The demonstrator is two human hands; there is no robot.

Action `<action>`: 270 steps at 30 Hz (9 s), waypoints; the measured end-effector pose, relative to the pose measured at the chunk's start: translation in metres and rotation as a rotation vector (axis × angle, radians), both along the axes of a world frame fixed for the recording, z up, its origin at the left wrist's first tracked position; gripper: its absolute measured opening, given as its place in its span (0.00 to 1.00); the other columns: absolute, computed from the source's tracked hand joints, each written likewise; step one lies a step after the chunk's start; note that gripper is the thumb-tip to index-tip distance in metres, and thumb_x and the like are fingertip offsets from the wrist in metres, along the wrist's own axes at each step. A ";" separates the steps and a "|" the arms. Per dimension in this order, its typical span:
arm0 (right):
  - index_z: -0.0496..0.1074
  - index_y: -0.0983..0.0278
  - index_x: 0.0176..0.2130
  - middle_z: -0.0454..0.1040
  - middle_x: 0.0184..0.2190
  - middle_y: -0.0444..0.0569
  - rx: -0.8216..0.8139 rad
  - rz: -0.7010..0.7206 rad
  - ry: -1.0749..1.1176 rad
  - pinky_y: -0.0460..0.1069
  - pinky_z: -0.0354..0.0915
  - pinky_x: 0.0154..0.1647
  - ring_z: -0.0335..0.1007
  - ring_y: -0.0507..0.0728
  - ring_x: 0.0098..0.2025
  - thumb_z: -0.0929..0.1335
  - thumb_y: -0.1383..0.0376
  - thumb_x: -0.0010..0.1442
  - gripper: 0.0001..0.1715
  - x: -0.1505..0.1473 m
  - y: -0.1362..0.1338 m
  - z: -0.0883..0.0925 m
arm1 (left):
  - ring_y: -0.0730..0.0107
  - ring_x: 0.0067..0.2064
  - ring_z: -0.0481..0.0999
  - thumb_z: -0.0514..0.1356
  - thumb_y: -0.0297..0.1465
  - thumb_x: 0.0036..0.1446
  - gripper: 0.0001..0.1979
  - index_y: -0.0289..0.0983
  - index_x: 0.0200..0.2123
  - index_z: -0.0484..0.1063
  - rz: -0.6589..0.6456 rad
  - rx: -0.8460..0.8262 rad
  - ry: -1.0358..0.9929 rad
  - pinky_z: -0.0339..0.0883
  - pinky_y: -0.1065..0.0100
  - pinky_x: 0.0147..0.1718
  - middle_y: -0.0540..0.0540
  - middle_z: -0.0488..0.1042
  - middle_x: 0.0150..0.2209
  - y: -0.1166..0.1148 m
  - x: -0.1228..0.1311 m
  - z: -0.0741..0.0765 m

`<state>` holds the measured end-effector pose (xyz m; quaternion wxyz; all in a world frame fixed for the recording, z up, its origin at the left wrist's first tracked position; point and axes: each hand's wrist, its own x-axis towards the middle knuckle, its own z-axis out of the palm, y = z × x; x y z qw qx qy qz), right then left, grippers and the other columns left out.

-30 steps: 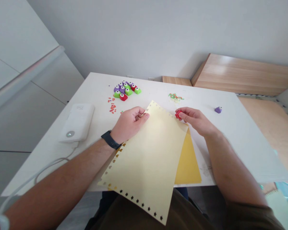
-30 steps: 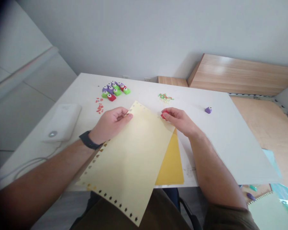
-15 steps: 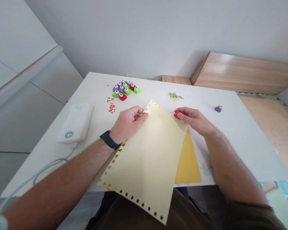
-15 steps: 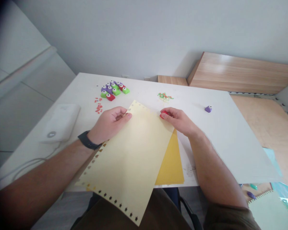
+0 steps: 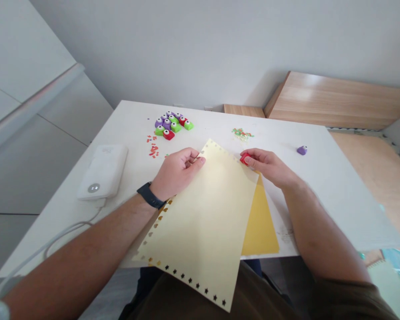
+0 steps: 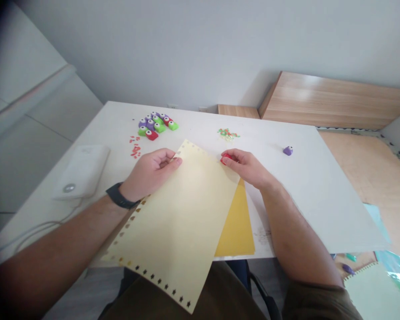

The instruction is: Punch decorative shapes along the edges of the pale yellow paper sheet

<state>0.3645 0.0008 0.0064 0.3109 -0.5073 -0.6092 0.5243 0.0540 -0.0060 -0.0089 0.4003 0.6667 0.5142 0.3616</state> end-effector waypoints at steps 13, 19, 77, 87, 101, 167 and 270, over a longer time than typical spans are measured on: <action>0.80 0.58 0.50 0.83 0.46 0.50 -0.030 0.015 0.019 0.56 0.72 0.50 0.77 0.60 0.46 0.74 0.45 0.63 0.24 0.002 0.000 -0.001 | 0.67 0.30 0.74 0.64 0.46 0.65 0.16 0.38 0.39 0.75 0.002 -0.006 -0.008 0.64 0.69 0.27 0.48 0.78 0.31 0.000 0.000 0.003; 0.80 0.58 0.50 0.83 0.46 0.50 -0.028 0.016 0.016 0.56 0.72 0.51 0.78 0.61 0.46 0.75 0.45 0.62 0.25 0.002 0.000 0.000 | 0.67 0.31 0.75 0.64 0.46 0.65 0.16 0.38 0.40 0.75 0.003 -0.011 -0.012 0.65 0.69 0.29 0.47 0.79 0.33 0.000 0.000 0.003; 0.79 0.56 0.54 0.83 0.48 0.50 0.087 -0.013 -0.091 0.58 0.72 0.53 0.78 0.62 0.48 0.73 0.45 0.65 0.25 0.000 0.001 -0.012 | 0.70 0.29 0.71 0.65 0.45 0.64 0.16 0.37 0.38 0.75 0.023 -0.025 -0.031 0.61 0.70 0.27 0.49 0.77 0.31 -0.001 0.002 0.004; 0.79 0.58 0.53 0.82 0.48 0.50 0.040 0.015 -0.005 0.57 0.72 0.53 0.77 0.60 0.48 0.74 0.47 0.65 0.24 -0.002 0.001 -0.011 | 0.69 0.30 0.73 0.65 0.46 0.64 0.17 0.37 0.39 0.75 0.011 -0.039 -0.029 0.62 0.70 0.27 0.48 0.78 0.31 -0.001 0.001 0.003; 0.78 0.58 0.53 0.83 0.49 0.51 0.019 -0.011 -0.009 0.57 0.72 0.53 0.78 0.61 0.48 0.74 0.46 0.64 0.25 0.001 0.003 -0.012 | 0.69 0.31 0.74 0.65 0.46 0.65 0.16 0.37 0.39 0.75 0.010 -0.021 -0.042 0.64 0.71 0.29 0.48 0.80 0.33 0.000 0.000 0.003; 0.79 0.60 0.47 0.80 0.41 0.49 -0.067 0.073 0.022 0.55 0.69 0.46 0.74 0.58 0.41 0.78 0.53 0.59 0.20 -0.001 -0.003 0.002 | 0.72 0.27 0.68 0.65 0.42 0.63 0.13 0.38 0.37 0.74 0.007 -0.024 -0.088 0.57 0.71 0.25 0.50 0.75 0.30 -0.004 0.003 0.008; 0.78 0.61 0.45 0.77 0.36 0.47 0.167 0.076 -0.274 0.52 0.65 0.41 0.68 0.56 0.37 0.73 0.56 0.62 0.15 -0.006 -0.002 -0.006 | 0.69 0.29 0.72 0.64 0.44 0.65 0.15 0.38 0.39 0.74 -0.015 -0.029 -0.025 0.62 0.70 0.27 0.48 0.79 0.33 0.000 0.000 -0.001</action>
